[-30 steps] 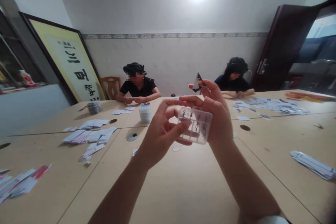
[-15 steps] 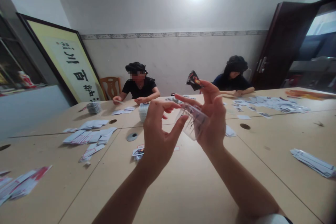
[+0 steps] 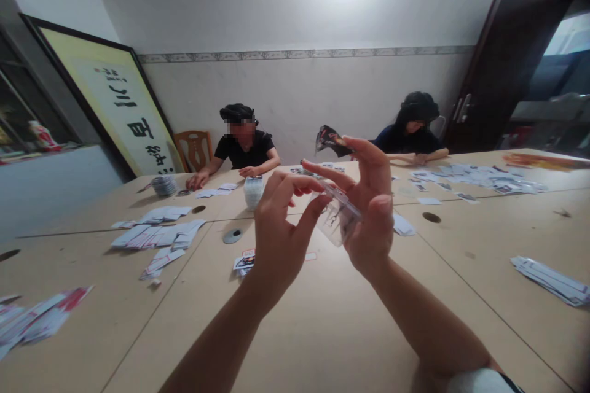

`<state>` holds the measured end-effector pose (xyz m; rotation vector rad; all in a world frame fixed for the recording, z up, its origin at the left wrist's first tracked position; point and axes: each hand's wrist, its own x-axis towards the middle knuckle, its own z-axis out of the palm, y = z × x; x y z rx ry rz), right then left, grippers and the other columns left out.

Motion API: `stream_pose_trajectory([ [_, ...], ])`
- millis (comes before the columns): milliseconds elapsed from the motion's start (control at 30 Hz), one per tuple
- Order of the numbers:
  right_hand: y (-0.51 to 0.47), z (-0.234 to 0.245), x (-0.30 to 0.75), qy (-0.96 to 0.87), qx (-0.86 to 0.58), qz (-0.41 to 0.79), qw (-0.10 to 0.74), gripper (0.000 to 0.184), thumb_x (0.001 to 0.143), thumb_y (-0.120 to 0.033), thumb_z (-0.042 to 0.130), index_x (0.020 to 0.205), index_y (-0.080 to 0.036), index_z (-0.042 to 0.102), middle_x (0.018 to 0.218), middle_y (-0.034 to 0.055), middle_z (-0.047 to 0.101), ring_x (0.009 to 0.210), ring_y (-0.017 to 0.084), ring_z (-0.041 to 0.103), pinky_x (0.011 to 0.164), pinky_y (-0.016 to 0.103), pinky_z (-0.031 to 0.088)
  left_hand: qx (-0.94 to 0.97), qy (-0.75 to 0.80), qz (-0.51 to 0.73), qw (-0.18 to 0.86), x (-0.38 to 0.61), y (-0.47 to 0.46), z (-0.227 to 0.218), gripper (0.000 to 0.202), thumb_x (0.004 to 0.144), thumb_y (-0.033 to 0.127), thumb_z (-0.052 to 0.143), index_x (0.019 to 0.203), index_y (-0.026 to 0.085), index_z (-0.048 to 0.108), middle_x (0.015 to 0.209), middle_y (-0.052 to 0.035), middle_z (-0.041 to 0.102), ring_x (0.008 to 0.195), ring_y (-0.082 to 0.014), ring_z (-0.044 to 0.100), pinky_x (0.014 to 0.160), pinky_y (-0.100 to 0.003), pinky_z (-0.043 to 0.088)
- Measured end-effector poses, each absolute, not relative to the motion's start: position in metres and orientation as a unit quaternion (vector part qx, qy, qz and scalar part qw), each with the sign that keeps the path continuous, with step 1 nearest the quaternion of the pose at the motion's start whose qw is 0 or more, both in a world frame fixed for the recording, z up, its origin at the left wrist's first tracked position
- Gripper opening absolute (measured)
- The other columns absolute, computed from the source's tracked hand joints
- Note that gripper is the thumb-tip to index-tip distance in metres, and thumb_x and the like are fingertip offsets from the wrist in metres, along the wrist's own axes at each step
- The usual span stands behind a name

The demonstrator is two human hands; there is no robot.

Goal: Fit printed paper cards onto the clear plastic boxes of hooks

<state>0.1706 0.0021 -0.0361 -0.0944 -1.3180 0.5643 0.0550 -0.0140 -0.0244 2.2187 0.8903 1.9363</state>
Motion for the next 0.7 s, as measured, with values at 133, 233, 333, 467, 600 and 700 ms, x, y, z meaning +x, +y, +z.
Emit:
stream_pose_trajectory([
  [133,0.0008,-0.0376,0.169,-0.626,-0.031,0.21,0.75,0.053,0.09,-0.067,0.052,0.135,-0.039,0.047,0.144,0.0056,0.048,0.113,0.031,0.069,0.093,0.055,0.059,0.726,0.273,0.63,0.022,0.0541,-0.0161,-0.0222,0.006,0.09,0.025,0.072,0.088,0.025,0.066,0.087,0.0006,0.063,0.089,-0.0161,0.058,0.073,-0.029,0.046],
  [233,0.0008,-0.0381,0.1686,-0.643,-0.04,0.164,0.747,0.056,0.09,-0.07,0.047,0.137,-0.04,0.045,0.144,0.0055,0.048,0.115,0.031,0.067,0.097,0.056,0.058,0.732,0.269,0.626,-0.001,0.0541,-0.0174,-0.021,0.006,0.092,0.024,0.069,0.087,0.024,0.066,0.086,0.0007,0.062,0.085,-0.0161,0.058,0.072,-0.029,0.049],
  [333,0.0001,-0.0378,0.1698,-0.651,-0.051,0.133,0.746,0.06,0.089,-0.074,0.047,0.138,-0.039,0.046,0.143,0.006,0.048,0.125,0.032,0.061,0.101,0.057,0.057,0.743,0.262,0.616,-0.012,0.0539,-0.0178,-0.0207,0.007,0.094,0.021,0.065,0.088,0.024,0.063,0.086,0.0003,0.061,0.084,-0.0163,0.058,0.075,-0.03,0.05],
  [467,-0.0023,-0.0373,0.1728,-0.653,-0.043,0.111,0.748,0.06,0.086,-0.072,0.055,0.136,-0.039,0.05,0.14,0.0062,0.05,0.14,0.033,0.047,0.103,0.056,0.056,0.757,0.255,0.602,-0.022,0.0531,-0.0182,-0.021,0.009,0.095,0.018,0.061,0.088,0.023,0.06,0.087,-0.001,0.06,0.086,-0.0169,0.057,0.078,-0.031,0.05],
  [600,-0.0038,-0.0379,0.1735,-0.649,-0.061,0.099,0.752,0.059,0.087,-0.072,0.054,0.137,-0.041,0.049,0.14,0.0058,0.051,0.141,0.033,0.046,0.102,0.056,0.057,0.765,0.253,0.591,-0.034,0.0533,-0.0188,-0.0212,0.009,0.097,0.019,0.059,0.089,0.023,0.058,0.089,-0.002,0.06,0.088,-0.018,0.058,0.079,-0.032,0.051],
  [700,-0.0028,-0.0382,0.173,-0.644,-0.074,0.097,0.756,0.059,0.087,-0.073,0.052,0.136,-0.041,0.048,0.142,0.0056,0.049,0.138,0.033,0.05,0.099,0.055,0.058,0.77,0.249,0.586,-0.044,0.0549,-0.0185,-0.0221,0.008,0.097,0.019,0.058,0.09,0.023,0.057,0.091,-0.0024,0.06,0.088,-0.0184,0.058,0.081,-0.033,0.051],
])
